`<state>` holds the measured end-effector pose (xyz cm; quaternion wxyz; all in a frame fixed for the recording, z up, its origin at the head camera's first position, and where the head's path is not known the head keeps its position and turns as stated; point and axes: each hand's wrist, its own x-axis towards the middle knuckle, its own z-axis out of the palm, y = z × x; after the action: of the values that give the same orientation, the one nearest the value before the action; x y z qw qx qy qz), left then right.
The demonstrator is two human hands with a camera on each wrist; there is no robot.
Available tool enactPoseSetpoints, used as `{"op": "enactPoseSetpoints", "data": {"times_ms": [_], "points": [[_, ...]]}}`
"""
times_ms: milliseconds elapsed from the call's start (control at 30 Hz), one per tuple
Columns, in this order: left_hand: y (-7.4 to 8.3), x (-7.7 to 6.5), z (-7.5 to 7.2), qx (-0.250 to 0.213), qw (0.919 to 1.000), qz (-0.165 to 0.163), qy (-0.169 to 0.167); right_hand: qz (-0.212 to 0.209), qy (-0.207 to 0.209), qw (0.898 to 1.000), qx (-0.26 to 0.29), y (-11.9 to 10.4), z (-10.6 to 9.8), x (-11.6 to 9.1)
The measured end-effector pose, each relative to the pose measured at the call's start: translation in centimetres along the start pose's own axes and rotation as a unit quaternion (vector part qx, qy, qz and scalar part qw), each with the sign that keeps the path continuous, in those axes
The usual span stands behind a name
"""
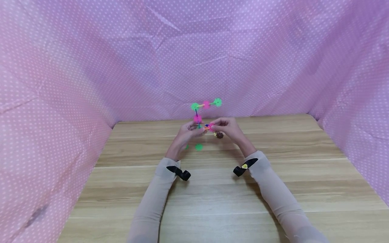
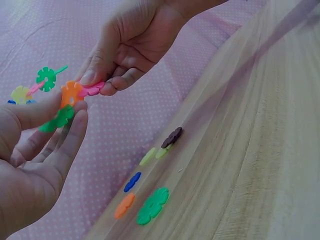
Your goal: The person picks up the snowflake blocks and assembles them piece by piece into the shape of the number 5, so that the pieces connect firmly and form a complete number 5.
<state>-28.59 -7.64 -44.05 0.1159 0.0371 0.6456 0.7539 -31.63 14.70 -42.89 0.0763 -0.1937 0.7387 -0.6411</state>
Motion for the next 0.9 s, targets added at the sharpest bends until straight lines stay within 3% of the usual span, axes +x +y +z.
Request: {"op": "enactPoseSetpoints", "data": {"times_ms": [233,500,900], "points": [[-0.29,0.05,-0.02,-0.03,0.9988,0.005,-0.039,0.011,-0.003,1.0,0.014,-0.25,-0.16,0.01],[-0.61,-0.09,0.26,0.011,0.9996,-0.006,-0.026,-0.004,-0.017,1.0,-0.007,-0.27,-0.27,-0.27],[-0.78,-0.38,0.41,-0.01,0.9996,0.0,-0.027,0.005,-0.04,0.999,0.01,-0.24,-0.25,-0.31]]}}
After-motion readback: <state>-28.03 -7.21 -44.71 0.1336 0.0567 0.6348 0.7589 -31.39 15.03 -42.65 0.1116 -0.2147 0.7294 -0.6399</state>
